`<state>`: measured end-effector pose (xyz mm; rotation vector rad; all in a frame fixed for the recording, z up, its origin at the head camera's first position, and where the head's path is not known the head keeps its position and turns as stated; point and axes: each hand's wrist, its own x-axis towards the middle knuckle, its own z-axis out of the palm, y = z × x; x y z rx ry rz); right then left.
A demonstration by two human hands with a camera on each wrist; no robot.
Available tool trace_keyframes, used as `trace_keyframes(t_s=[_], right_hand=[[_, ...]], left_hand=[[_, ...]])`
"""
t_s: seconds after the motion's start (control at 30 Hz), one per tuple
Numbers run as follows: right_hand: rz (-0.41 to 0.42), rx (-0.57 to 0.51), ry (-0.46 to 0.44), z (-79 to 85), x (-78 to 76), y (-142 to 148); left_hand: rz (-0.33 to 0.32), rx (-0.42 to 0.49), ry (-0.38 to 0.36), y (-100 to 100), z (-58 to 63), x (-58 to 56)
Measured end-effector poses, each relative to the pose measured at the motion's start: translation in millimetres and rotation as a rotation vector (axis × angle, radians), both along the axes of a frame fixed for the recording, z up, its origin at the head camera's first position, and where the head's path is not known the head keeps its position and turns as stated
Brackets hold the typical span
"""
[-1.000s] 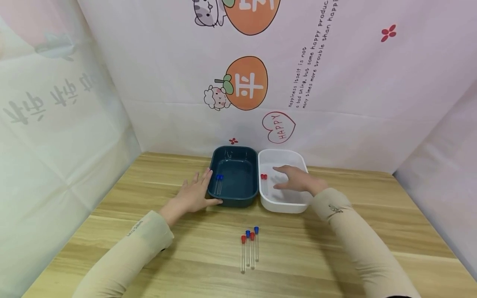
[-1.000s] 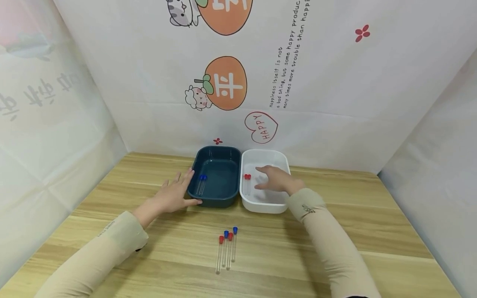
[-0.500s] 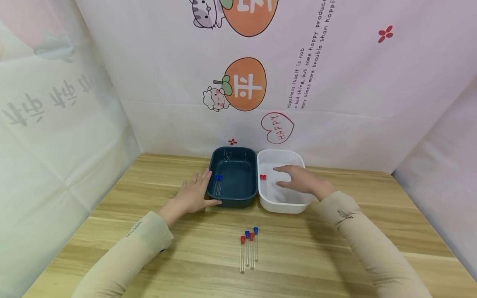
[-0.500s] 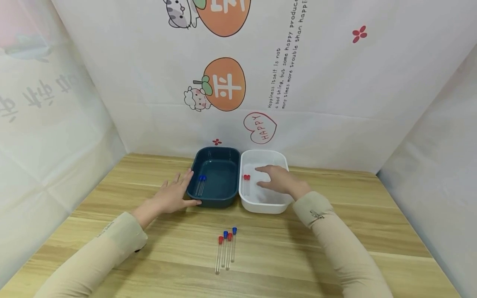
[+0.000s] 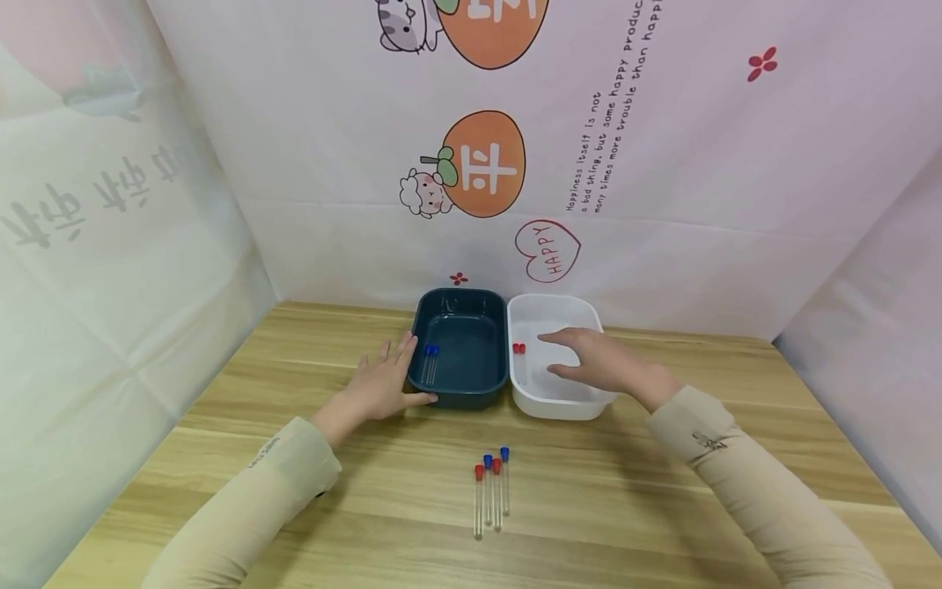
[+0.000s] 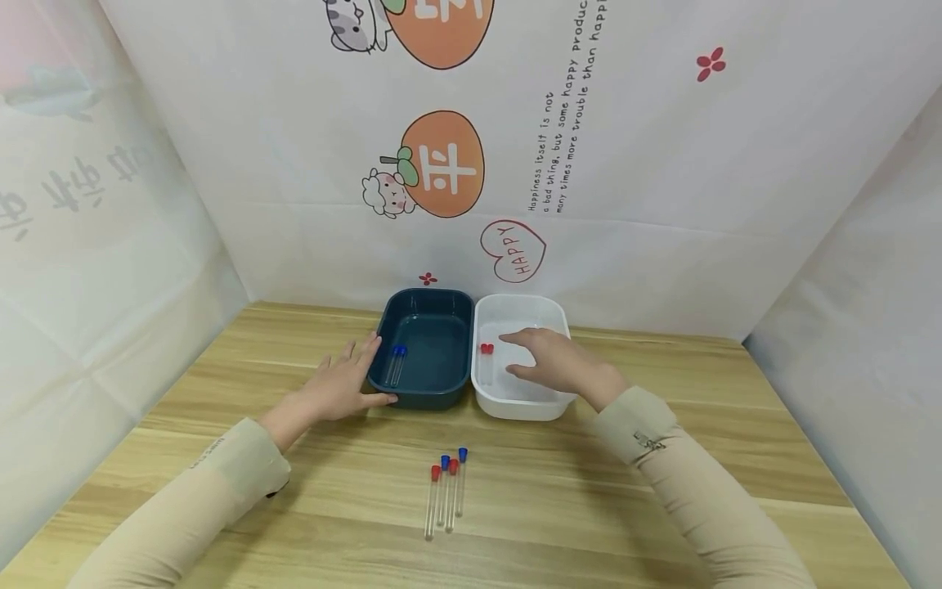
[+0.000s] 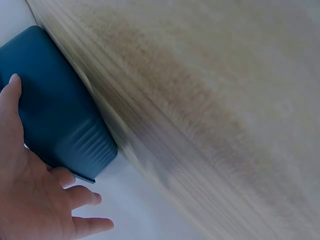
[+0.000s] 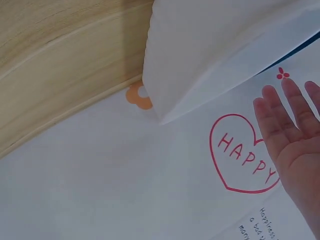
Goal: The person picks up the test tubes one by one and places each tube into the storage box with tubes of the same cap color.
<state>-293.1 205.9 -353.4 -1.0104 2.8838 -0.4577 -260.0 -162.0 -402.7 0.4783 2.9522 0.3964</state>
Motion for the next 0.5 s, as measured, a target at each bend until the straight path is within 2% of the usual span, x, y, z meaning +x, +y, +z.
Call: trace_keyframes(t_s=[0.23, 0.5], right_hand=[[0.008, 0.000, 0.027, 8.5, 18.8, -1.3], [0.029, -0.054, 0.111, 18.4, 42.5, 1.5]], left_hand=[[-0.001, 0.002, 0.007, -0.1, -1.6, -1.3], [-0.001, -0.010, 0.013, 0.0, -2.7, -1.1]])
